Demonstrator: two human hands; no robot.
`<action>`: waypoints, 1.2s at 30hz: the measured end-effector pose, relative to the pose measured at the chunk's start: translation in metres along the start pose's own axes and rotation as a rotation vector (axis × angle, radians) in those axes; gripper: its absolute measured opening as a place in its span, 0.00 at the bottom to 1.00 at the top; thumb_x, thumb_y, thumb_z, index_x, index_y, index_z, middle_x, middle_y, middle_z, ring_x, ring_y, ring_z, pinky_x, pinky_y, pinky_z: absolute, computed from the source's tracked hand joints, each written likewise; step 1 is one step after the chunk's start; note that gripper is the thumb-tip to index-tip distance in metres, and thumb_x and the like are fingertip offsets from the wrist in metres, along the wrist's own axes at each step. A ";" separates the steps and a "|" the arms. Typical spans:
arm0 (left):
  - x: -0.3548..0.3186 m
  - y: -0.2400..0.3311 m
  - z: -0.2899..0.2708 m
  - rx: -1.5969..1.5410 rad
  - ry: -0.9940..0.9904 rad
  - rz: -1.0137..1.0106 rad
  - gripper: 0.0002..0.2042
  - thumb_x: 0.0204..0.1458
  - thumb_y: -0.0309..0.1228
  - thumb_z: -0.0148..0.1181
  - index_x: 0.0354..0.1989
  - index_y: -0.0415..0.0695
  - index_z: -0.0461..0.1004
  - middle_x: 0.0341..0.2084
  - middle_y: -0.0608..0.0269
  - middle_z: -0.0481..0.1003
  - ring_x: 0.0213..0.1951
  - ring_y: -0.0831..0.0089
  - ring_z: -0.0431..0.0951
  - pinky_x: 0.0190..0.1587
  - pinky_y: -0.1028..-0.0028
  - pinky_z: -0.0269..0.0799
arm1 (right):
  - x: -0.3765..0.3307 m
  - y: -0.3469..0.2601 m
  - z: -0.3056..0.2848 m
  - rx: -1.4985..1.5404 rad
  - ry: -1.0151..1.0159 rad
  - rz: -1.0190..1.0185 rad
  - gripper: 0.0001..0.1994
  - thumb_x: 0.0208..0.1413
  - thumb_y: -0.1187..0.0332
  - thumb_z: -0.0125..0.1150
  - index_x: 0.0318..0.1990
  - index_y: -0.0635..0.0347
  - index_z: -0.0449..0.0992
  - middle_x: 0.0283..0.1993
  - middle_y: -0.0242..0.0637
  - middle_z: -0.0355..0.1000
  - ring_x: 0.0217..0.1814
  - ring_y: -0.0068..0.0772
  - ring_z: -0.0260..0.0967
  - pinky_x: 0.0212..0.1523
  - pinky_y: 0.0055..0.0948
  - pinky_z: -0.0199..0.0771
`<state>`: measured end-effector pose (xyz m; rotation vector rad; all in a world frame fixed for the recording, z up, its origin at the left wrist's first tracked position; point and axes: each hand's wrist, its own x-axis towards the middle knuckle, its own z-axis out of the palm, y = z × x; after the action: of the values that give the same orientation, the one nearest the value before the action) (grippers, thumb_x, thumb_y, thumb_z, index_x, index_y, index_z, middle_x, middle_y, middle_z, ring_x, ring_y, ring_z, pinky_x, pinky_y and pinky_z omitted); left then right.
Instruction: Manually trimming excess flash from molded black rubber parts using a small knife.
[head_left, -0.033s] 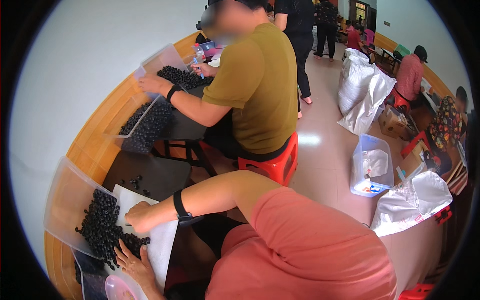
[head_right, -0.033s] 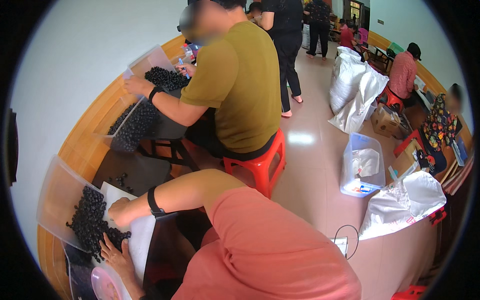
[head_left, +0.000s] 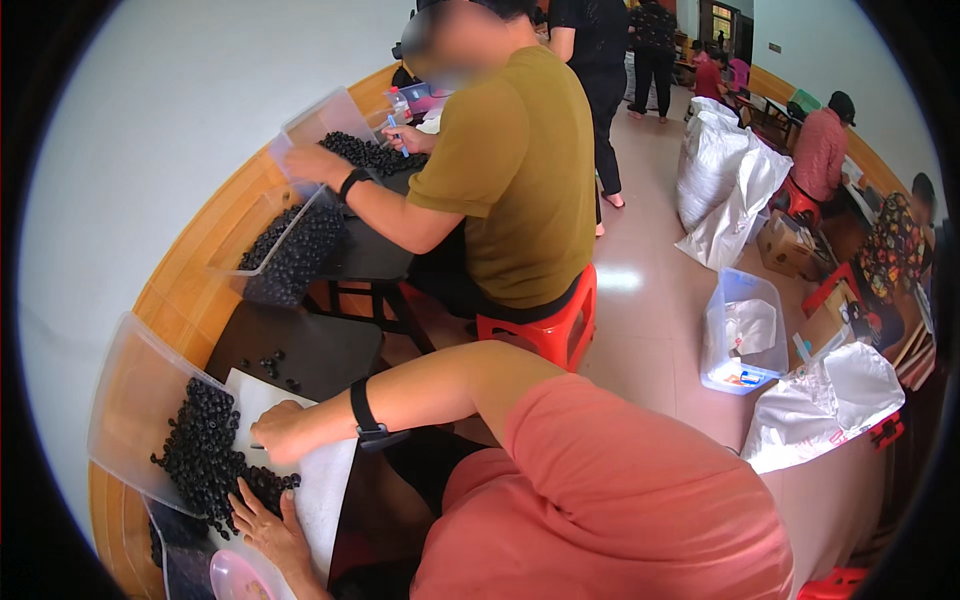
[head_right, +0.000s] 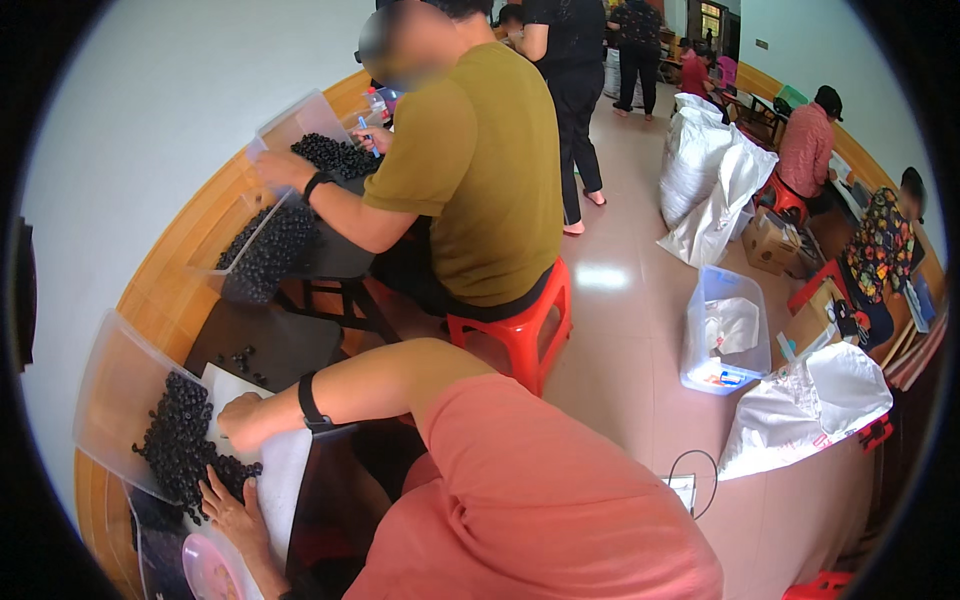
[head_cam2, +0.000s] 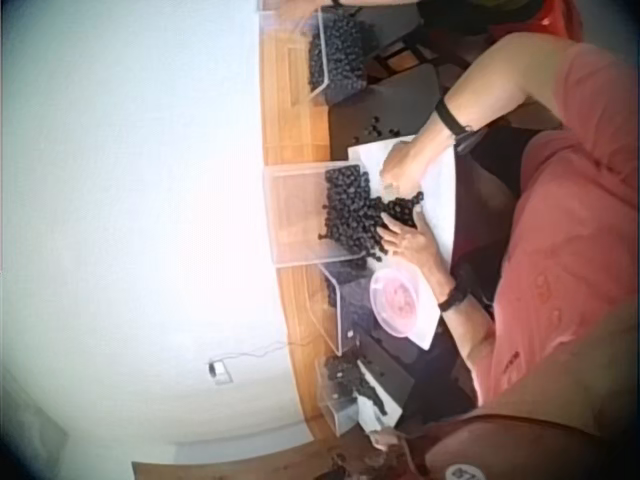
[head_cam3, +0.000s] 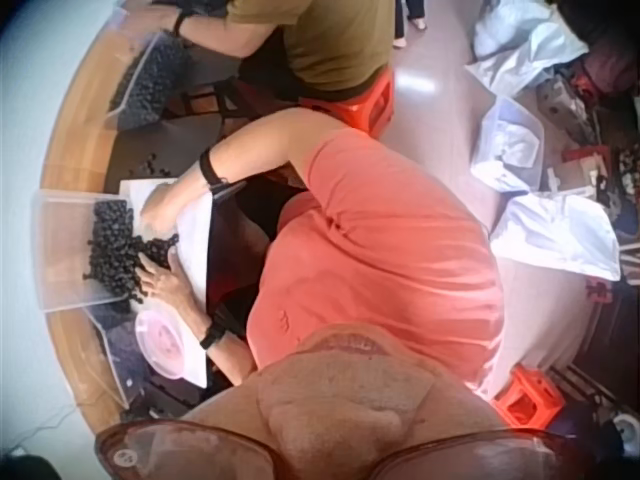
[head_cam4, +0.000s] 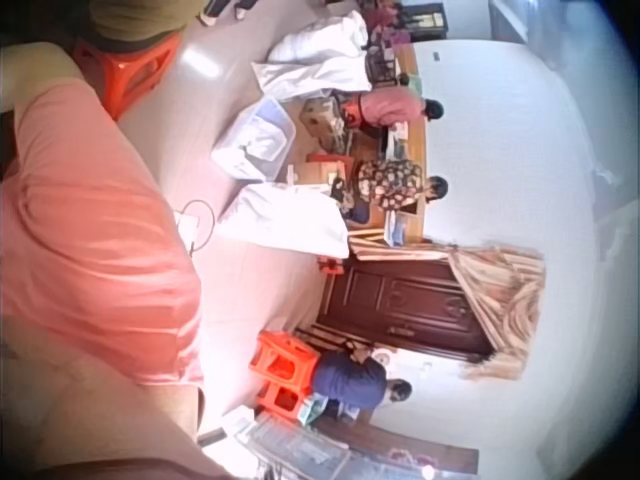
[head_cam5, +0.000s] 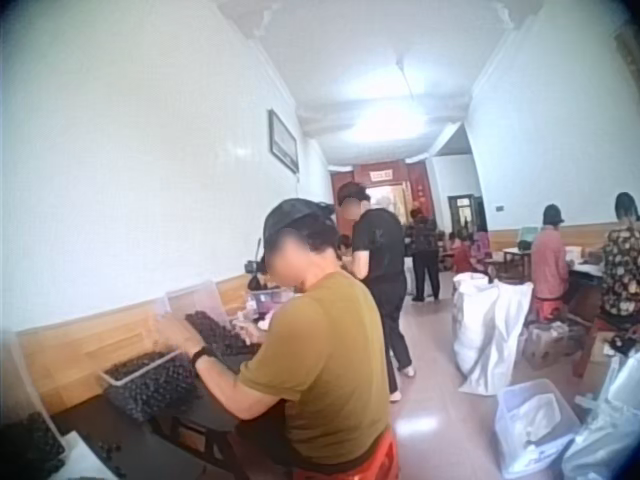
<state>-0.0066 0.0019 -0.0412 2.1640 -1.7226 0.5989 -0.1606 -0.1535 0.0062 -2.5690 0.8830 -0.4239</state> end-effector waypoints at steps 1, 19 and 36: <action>-0.001 0.000 -0.001 0.002 0.001 -0.004 0.40 0.57 0.62 0.48 0.71 0.49 0.54 0.67 0.38 0.56 0.63 0.38 0.57 0.56 0.42 0.60 | -0.004 0.001 -0.005 0.000 -0.002 -0.005 0.17 0.47 0.69 0.60 0.45 0.66 0.78 0.42 0.50 0.78 0.47 0.49 0.77 0.44 0.48 0.75; -0.007 0.017 -0.024 -0.049 0.064 -0.018 0.44 0.54 0.64 0.50 0.72 0.47 0.52 0.68 0.39 0.53 0.66 0.36 0.53 0.63 0.42 0.51 | -0.050 0.024 0.005 1.202 0.218 0.045 0.20 0.56 0.66 0.61 0.54 0.66 0.69 0.21 0.34 0.66 0.16 0.23 0.60 0.16 0.26 0.59; -0.152 0.007 -0.085 -0.257 0.343 0.019 0.14 0.49 0.29 0.66 0.44 0.39 0.78 0.45 0.50 0.73 0.47 0.52 0.72 0.51 0.56 0.67 | -0.063 0.023 -0.001 1.586 0.183 -0.061 0.16 0.56 0.72 0.56 0.51 0.70 0.73 0.22 0.27 0.62 0.20 0.22 0.61 0.22 0.25 0.66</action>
<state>-0.0535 0.1698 -0.0446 1.7550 -1.5428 0.6675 -0.2210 -0.1304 -0.0129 -1.0825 0.2245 -0.8936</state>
